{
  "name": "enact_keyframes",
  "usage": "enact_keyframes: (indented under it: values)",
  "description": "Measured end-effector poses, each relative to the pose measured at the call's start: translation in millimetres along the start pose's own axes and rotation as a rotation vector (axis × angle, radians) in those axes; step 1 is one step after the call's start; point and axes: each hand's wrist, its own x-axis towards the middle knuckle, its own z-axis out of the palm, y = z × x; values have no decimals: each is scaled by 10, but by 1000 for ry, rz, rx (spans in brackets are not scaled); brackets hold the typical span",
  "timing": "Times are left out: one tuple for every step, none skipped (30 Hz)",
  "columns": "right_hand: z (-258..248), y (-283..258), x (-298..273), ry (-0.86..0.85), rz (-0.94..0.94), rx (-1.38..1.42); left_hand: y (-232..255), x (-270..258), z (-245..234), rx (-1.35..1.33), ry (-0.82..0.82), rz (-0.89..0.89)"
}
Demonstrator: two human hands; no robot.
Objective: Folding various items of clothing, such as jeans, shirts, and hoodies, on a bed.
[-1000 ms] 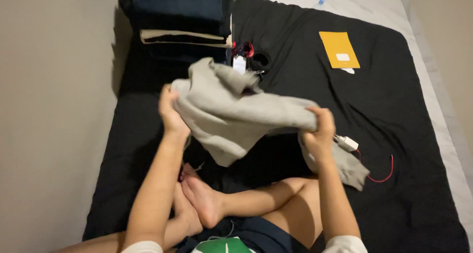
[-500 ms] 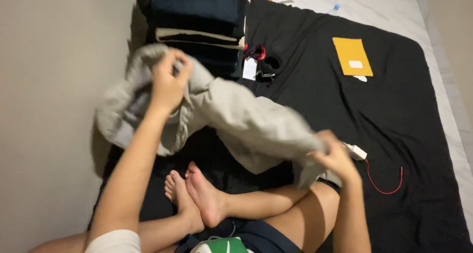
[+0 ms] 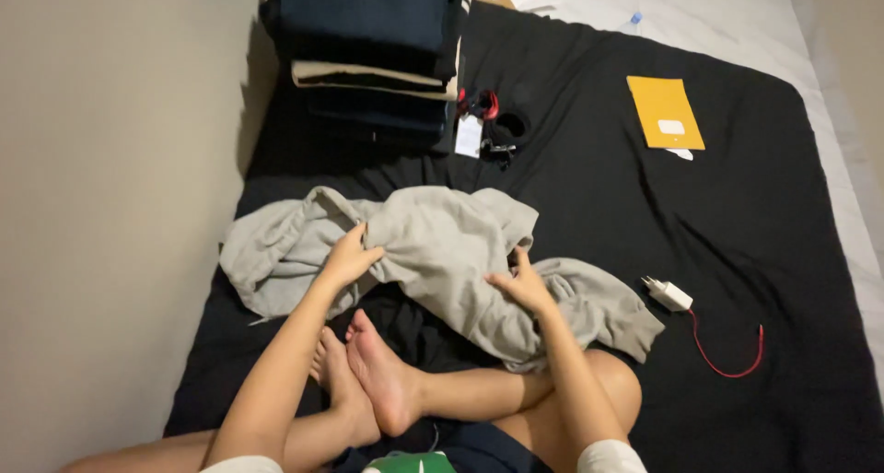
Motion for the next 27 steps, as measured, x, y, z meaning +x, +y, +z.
enact_keyframes:
  values:
    - [52,39,69,1,-9,6,-81,71,-58,7,4,7]
    - [101,111,111,31,-125,60,-175,104,-82,-168,42,60]
    - [155,185,158,60,-242,114,-275,140,-105,-344,79,113]
    - [140,293,216,61,-241,114,-99,90,-301,-345,77,113]
    - [131,400,277,-47,-205,253,71,43,-499,-166,139,208]
    - [89,503,351,-153,-167,387,243,17,-674,10,204,302]
    - [-15,404,428,-149,-167,382,465,87,-844,4,204,304]
    - [-94,354,454,3,-249,300,660,75,-994,59,188,359]
    - [-173,304,482,154,-330,216,853,67,-1146,114,171,414]
    - [-236,126,355,148,-312,218,1099,16,-1264,113,159,399]
    - [-309,-65,232,247,-466,226,1359,-23,-1387,139,218,498]
    - [-420,-373,213,357,-647,237,1682,43,-1574,172,289,623]
    - [-461,-675,-49,361,-656,244,1843,-6,-1669,179,291,633]
    - [-522,-977,-309,615,-838,84,2000,-53,-1750,190,401,699]
    - [-578,-1276,-569,868,-1012,-87,2151,-99,-1834,199,510,767]
    - [-596,-1302,-663,866,-1013,-85,2243,-229,-1921,201,511,767]
    - [-611,-1324,-750,997,-1168,-145,2329,-356,-2007,248,559,815]
    - [-654,-1335,-838,1125,-1325,-214,2408,-482,-2060,291,610,861]
    - [-609,-1153,-787,1121,-1328,-217,2442,-634,-2108,289,613,858]
    - [-571,-992,-718,1172,-1434,-170,2492,-755,-2170,336,498,711]
    - [-535,-832,-647,1222,-1540,-121,2539,-877,-2231,379,376,569]
    - [-365,-608,-583,1223,-1541,-124,2347,-827,-2208,376,377,571]
    - [-194,-380,-516,1035,-1412,-253,2151,-775,-2181,281,207,400]
    - [-3,-127,-464,840,-1276,-373,1940,-754,-2148,185,33,224]
    - [124,-118,-547,836,-1274,-374,1217,-482,-1987,183,32,219]
    - [258,-108,-630,559,-1011,-425,537,-320,-1867,288,-147,158]
    - [388,-101,-713,288,-741,-463,-57,-205,-1800,391,-326,92]
